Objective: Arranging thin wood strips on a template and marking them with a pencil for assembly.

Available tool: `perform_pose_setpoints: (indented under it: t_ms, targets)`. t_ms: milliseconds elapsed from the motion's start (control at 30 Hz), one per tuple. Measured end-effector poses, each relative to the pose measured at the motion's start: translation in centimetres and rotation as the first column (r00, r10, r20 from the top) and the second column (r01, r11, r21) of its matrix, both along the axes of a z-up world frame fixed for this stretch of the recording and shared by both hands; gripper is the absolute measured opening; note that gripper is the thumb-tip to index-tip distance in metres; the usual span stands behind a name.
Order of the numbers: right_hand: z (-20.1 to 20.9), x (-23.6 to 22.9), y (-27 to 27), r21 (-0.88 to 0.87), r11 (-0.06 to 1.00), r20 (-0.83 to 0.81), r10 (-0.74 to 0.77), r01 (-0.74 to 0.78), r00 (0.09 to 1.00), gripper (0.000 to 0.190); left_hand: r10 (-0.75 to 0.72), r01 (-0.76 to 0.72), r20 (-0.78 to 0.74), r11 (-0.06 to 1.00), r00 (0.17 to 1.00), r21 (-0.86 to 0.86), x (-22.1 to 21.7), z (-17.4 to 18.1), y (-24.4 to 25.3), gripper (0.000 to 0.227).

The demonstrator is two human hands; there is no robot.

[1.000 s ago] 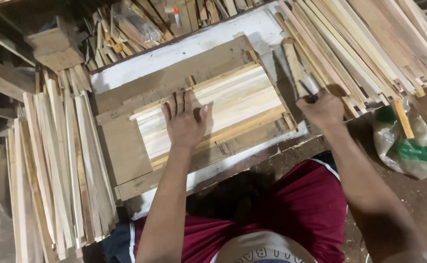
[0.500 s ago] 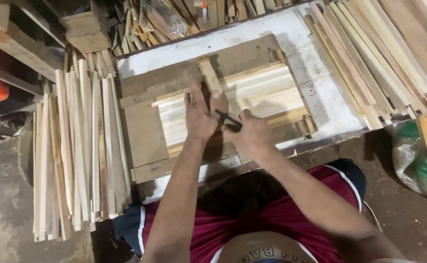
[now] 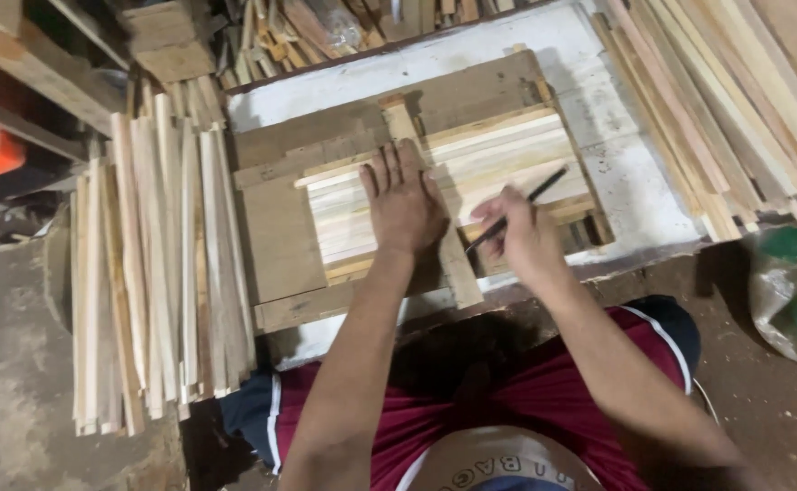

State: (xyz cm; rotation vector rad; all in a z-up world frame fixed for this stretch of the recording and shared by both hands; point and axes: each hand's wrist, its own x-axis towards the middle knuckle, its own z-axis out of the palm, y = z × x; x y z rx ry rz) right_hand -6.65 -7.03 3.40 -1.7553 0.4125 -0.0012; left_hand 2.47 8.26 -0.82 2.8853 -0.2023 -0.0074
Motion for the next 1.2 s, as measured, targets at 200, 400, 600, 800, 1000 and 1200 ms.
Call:
perform_pose_setpoints:
  t_ms: [200, 400, 600, 800, 1000, 1200]
  targets:
    - [4.0, 6.0, 6.4, 0.088, 0.979, 0.27, 0.155, -0.185, 0.95, 0.03, -0.086, 0.088, -0.023, 0.989, 0.996, 0.123, 0.8, -2.3, 1.1, 0.097]
    - [0.7, 11.1, 13.0, 0.004, 0.913, 0.445, 0.364, -0.408, 0.818, 0.018, -0.036, 0.039, -0.026, 0.993, 0.999, 0.108, -0.5, -3.1, 4.8, 0.092]
    - [-1.3, 15.8, 17.2, 0.115, 0.847, 0.239, 0.483, -0.519, 0.842, 0.017, -0.035, 0.037, -0.023, 0.995, 0.999, 0.094, -1.1, -4.6, 6.7, 0.088]
    - [-2.7, 17.1, 17.9, 0.081, 0.86, 0.174, 0.485, -0.504, 0.857, 0.017, -0.055, 0.056, -0.021, 0.995, 0.998, 0.078, -1.9, -6.1, 7.2, 0.083]
    - [-2.5, 17.0, 17.9, 0.068, 0.873, 0.142, 0.47, -0.483, 0.871, 0.016, -0.083, 0.082, 0.008, 0.994, 0.997, 0.066, -2.7, -6.3, 7.2, 0.079]
    - [-2.2, 16.7, 17.8, 0.039, 0.861, 0.151, 0.497, -0.507, 0.855, 0.015, -0.104, 0.102, 0.039, 0.993, 0.994, 0.061, -1.6, -4.4, 5.3, 0.075]
